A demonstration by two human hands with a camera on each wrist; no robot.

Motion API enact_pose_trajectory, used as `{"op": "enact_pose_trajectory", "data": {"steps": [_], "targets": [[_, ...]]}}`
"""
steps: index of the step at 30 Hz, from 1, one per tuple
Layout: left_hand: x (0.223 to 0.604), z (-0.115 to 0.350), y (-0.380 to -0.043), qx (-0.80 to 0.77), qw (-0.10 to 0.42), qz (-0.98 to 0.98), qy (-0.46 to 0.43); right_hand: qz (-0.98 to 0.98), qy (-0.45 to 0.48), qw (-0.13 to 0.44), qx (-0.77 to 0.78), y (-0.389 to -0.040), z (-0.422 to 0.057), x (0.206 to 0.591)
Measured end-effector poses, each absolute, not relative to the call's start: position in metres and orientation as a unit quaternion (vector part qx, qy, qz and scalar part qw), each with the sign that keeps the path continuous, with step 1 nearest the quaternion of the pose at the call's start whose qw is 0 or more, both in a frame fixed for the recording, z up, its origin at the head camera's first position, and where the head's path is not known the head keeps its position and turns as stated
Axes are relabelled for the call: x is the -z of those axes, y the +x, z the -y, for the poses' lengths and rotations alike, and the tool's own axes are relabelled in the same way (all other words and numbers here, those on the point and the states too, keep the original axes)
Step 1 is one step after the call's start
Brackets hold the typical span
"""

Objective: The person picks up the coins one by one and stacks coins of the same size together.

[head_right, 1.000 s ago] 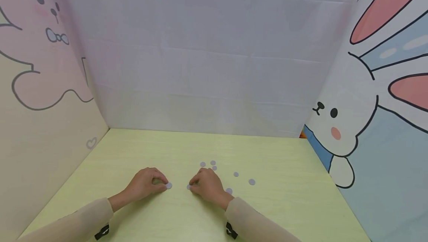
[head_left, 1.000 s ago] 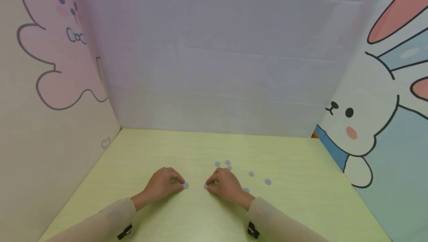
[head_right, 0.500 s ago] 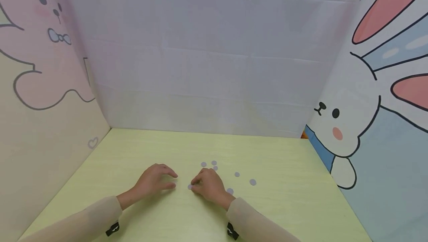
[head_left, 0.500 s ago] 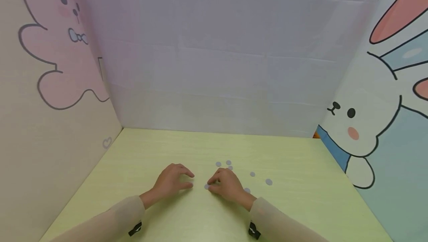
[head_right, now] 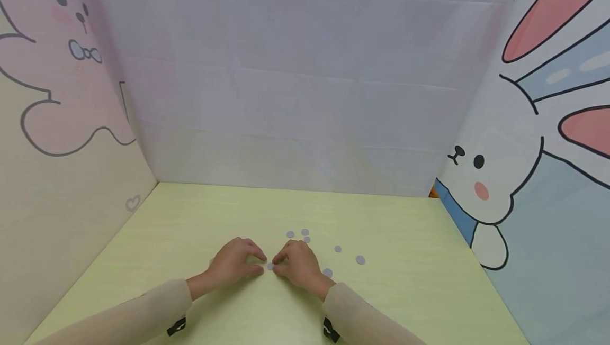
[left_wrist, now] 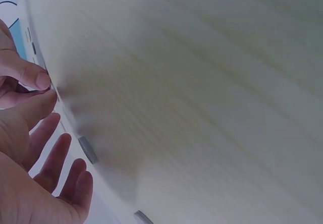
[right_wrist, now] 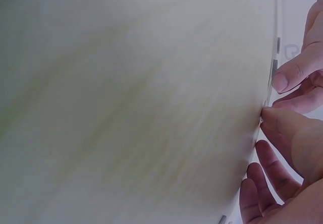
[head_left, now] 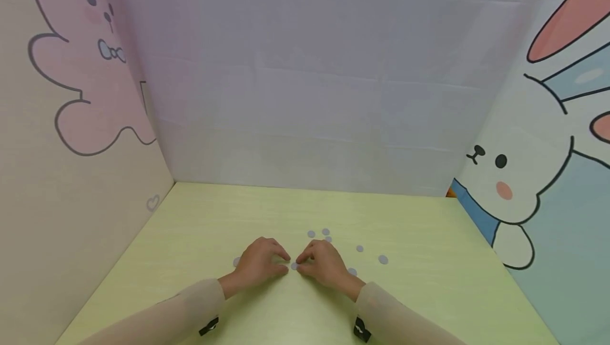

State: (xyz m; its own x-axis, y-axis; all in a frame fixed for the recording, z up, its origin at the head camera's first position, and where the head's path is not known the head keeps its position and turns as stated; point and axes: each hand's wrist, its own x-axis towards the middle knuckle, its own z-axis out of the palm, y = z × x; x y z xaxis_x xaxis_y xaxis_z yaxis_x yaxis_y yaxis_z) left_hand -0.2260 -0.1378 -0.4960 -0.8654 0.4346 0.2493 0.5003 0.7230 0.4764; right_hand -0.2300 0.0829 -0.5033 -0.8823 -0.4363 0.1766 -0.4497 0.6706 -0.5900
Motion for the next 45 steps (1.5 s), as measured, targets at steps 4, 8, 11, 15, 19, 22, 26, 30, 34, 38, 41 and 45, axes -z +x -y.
{"op": "enact_pose_trajectory", "data": {"steps": [4,8,11,15,19,22,26,30,34,38,41,45], "targets": [[0.498,0.135,-0.227,0.275,0.056,0.927,-0.248,0.914,0.241,0.008,-0.327,-0.229,-0.082,0.502],[0.501,0.132,-0.228,0.275,0.053,0.928,-0.245,0.915,0.240,0.011,-0.325,-0.229,-0.082,0.501],[0.501,0.130,-0.228,0.279,0.054,0.927,-0.244,0.914,0.242,0.014,-0.325,-0.229,-0.082,0.501],[0.500,0.128,-0.227,0.283,0.053,0.927,-0.240,0.912,0.247,0.016,-0.328,-0.230,-0.082,0.502],[0.499,0.127,-0.226,0.287,0.050,0.928,-0.232,0.911,0.249,0.019,-0.329,-0.230,-0.082,0.502],[0.499,0.126,-0.226,0.289,0.049,0.928,-0.231,0.910,0.249,0.022,-0.330,-0.231,-0.082,0.502],[0.498,0.126,-0.226,0.291,0.050,0.927,-0.230,0.909,0.250,0.022,-0.332,-0.231,-0.081,0.501],[0.497,0.125,-0.226,0.296,0.050,0.927,-0.226,0.909,0.251,0.022,-0.333,-0.231,-0.082,0.501],[0.497,0.125,-0.226,0.296,0.051,0.927,-0.224,0.908,0.254,0.025,-0.332,-0.231,-0.081,0.500],[0.498,0.125,-0.226,0.298,0.051,0.927,-0.224,0.906,0.259,0.028,-0.334,-0.230,-0.081,0.499],[0.499,0.125,-0.226,0.301,0.050,0.926,-0.222,0.905,0.266,0.024,-0.330,-0.230,-0.083,0.498],[0.500,0.125,-0.227,0.300,0.050,0.927,-0.221,0.904,0.279,0.011,-0.324,-0.230,-0.092,0.495]]}}
